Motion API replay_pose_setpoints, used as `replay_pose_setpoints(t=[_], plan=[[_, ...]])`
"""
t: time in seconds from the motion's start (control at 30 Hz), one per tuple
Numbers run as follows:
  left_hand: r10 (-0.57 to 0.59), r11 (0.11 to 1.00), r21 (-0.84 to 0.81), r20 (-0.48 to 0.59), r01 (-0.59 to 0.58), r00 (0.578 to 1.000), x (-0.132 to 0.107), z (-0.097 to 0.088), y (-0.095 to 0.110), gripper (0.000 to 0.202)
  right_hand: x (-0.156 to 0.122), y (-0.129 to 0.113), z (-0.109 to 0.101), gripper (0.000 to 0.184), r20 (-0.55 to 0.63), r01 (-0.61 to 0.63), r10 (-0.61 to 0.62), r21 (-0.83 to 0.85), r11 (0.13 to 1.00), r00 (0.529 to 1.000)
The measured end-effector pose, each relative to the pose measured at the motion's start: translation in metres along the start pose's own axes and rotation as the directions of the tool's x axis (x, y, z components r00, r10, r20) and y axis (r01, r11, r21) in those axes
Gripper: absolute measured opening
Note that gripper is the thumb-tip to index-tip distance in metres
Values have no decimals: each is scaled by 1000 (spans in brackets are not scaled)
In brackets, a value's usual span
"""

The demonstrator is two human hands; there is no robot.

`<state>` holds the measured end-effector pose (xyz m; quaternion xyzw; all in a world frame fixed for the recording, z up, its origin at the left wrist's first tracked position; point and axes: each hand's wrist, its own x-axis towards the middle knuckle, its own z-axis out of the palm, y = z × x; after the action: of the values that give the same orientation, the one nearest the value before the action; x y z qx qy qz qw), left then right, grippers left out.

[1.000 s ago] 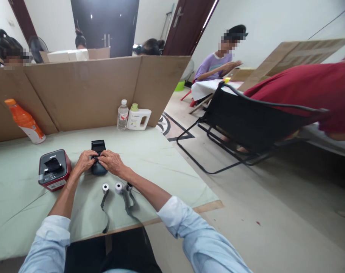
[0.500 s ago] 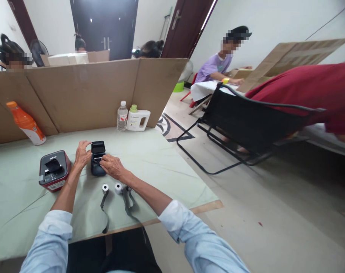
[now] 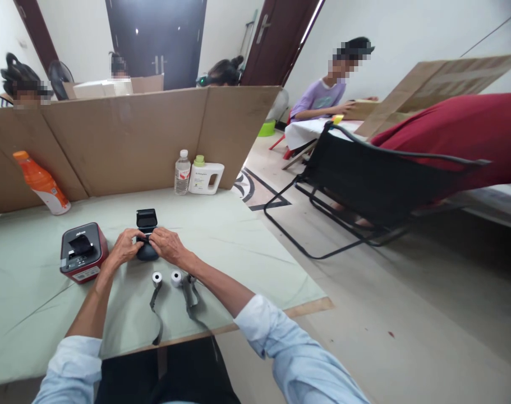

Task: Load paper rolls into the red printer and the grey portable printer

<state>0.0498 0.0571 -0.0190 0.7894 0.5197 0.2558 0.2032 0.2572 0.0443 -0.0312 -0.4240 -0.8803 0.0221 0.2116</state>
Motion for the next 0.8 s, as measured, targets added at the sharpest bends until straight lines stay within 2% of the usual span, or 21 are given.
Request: replay_pose_setpoints(t=[0.1,0.3,0.47,0.63,0.8], plan=[[8,1000,-1,-58,-8,998,4,6,-1,20,2,0,-1,12,8,-5,5,8,1000,1000],[76,997,19,-92,-74,993,3,9,-7,15,8,-3,1,9,9,-19,19,-35,999,1000],[130,991,42,-25,-129,991,4,0,-3,19,7,-4,2,22,12,8,-8,-54,999,1000],[139,989,43,77,-142,987,10,-9,5,24,5,-3,1,17,-14,-3,3,-13,1000,1000],[129,990,50,89,-134,988,8,-12,5,26,7,-5,3,16,-18,8,-8,5,1000,1000]])
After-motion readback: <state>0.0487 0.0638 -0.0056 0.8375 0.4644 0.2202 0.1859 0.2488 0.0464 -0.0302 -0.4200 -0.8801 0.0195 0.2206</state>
